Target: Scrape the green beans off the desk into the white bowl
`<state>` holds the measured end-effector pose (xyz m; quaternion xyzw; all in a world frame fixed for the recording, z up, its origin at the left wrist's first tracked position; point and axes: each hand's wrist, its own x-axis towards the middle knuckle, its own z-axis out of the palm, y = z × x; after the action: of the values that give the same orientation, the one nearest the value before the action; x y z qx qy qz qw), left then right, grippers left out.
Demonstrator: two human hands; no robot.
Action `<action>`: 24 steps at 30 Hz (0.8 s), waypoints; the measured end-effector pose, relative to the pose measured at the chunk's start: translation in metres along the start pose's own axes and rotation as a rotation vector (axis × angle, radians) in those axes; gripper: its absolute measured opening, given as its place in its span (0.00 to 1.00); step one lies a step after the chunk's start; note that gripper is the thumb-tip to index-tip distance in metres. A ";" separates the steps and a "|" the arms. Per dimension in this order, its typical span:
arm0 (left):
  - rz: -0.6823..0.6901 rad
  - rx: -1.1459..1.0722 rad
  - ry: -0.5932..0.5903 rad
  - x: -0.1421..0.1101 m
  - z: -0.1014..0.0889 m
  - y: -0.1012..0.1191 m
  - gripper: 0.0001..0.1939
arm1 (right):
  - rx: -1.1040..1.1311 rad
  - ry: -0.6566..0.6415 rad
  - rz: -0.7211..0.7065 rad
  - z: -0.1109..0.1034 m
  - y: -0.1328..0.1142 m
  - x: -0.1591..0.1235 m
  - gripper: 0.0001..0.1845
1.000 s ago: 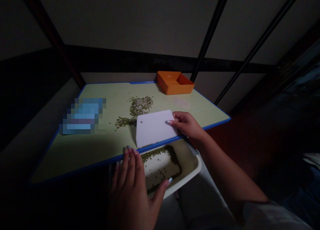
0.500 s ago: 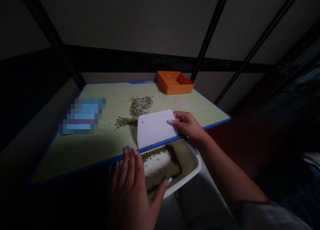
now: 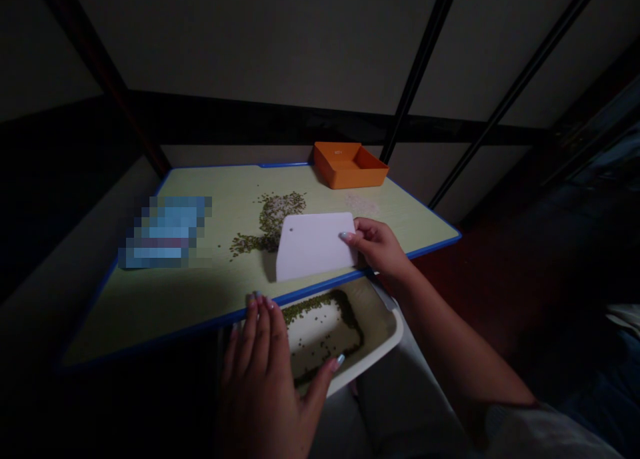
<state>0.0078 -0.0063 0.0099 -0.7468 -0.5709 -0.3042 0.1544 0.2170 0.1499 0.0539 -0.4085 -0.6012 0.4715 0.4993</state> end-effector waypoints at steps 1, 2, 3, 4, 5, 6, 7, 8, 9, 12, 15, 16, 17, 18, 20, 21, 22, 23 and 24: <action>-0.002 0.003 -0.002 -0.001 0.000 0.000 0.45 | 0.028 0.059 -0.037 -0.001 0.001 0.000 0.24; -0.002 0.006 -0.001 -0.001 0.001 0.000 0.45 | 0.059 0.122 -0.076 -0.001 0.003 0.001 0.24; 0.000 0.011 0.002 -0.001 0.001 0.000 0.45 | 0.090 0.182 -0.111 -0.002 0.004 0.001 0.23; 0.003 0.016 0.005 -0.001 0.002 -0.001 0.44 | 0.119 0.234 -0.137 -0.003 0.006 0.001 0.23; 0.009 0.023 0.008 -0.001 0.003 -0.001 0.45 | 0.143 0.276 -0.157 -0.003 0.007 0.002 0.22; 0.013 0.032 0.013 -0.001 0.004 -0.002 0.45 | 0.161 0.310 -0.172 -0.003 0.007 0.001 0.22; 0.018 0.041 0.019 -0.001 0.005 -0.003 0.44 | 0.173 0.336 -0.183 -0.003 0.008 0.000 0.21; 0.025 0.050 0.024 -0.002 0.006 -0.004 0.44 | 0.177 0.358 -0.194 -0.002 0.007 -0.001 0.21; 0.034 0.059 0.023 -0.002 0.006 -0.005 0.44 | 0.175 0.379 -0.205 -0.002 0.007 -0.004 0.20; 0.059 0.088 0.002 -0.005 0.008 -0.009 0.46 | 0.143 0.435 -0.233 -0.001 0.006 -0.017 0.18; 0.064 0.109 0.007 -0.007 0.010 -0.011 0.48 | 0.047 0.455 -0.256 -0.002 0.007 -0.035 0.14; 0.065 0.112 0.024 -0.007 0.010 -0.011 0.48 | -0.013 0.446 -0.266 -0.002 0.006 -0.042 0.13; 0.067 0.115 0.039 -0.006 0.010 -0.011 0.48 | -0.087 0.436 -0.287 -0.002 0.005 -0.048 0.12; 0.068 0.118 0.054 -0.006 0.011 -0.010 0.47 | -0.180 0.416 -0.314 -0.002 0.003 -0.055 0.12; 0.073 0.126 0.070 -0.005 0.011 -0.009 0.48 | -0.401 0.374 -0.409 0.000 -0.003 -0.065 0.11; 0.075 0.131 0.070 -0.004 0.011 -0.009 0.48 | -0.528 0.358 -0.477 0.001 -0.006 -0.069 0.11; 0.078 0.135 0.071 -0.004 0.011 -0.009 0.48 | -0.653 0.332 -0.563 0.003 -0.010 -0.073 0.10; 0.081 0.139 0.070 -0.003 0.010 -0.009 0.49 | -0.761 0.297 -0.654 0.004 -0.014 -0.075 0.09; 0.083 0.141 0.070 -0.003 0.010 -0.009 0.49 | -0.843 0.259 -0.735 0.006 -0.016 -0.077 0.08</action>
<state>0.0011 -0.0001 -0.0005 -0.7459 -0.5538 -0.2825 0.2391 0.2239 0.0710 0.0530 -0.3910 -0.7737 -0.0676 0.4940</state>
